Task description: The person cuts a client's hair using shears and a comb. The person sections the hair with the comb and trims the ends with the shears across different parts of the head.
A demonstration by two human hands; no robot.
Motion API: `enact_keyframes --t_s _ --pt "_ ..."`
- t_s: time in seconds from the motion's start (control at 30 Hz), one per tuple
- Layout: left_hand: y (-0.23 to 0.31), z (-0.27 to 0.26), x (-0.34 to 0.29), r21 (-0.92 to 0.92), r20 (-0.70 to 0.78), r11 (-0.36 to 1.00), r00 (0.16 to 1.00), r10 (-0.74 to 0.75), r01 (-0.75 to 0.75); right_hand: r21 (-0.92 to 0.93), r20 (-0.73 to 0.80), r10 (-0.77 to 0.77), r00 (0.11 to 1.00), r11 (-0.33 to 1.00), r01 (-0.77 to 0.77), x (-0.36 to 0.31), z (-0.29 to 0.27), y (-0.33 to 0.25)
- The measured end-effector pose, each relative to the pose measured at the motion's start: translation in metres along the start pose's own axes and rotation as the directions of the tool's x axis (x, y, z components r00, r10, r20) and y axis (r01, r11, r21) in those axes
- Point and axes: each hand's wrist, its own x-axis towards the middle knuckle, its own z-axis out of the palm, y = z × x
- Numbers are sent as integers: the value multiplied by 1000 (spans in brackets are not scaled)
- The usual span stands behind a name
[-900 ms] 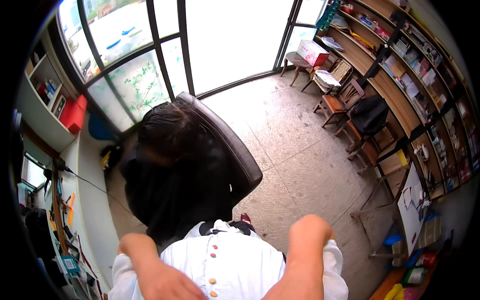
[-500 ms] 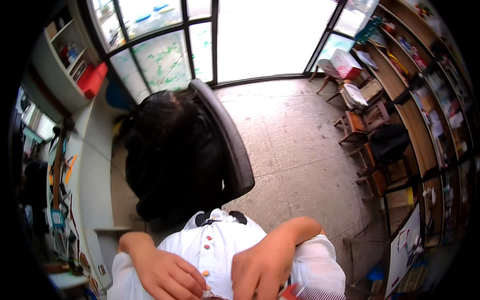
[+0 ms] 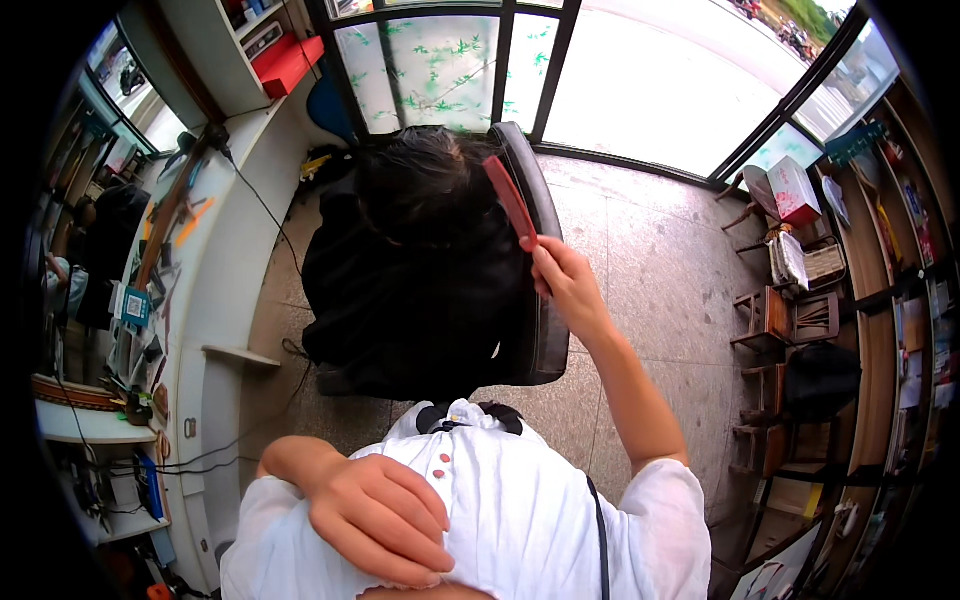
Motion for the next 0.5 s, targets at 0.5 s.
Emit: enact_keyframes --t_s 0.5 --pt "45 -76 -12 216 396 970 918 21 -115 -10 -162 -107 981 994 107 80 51 0"
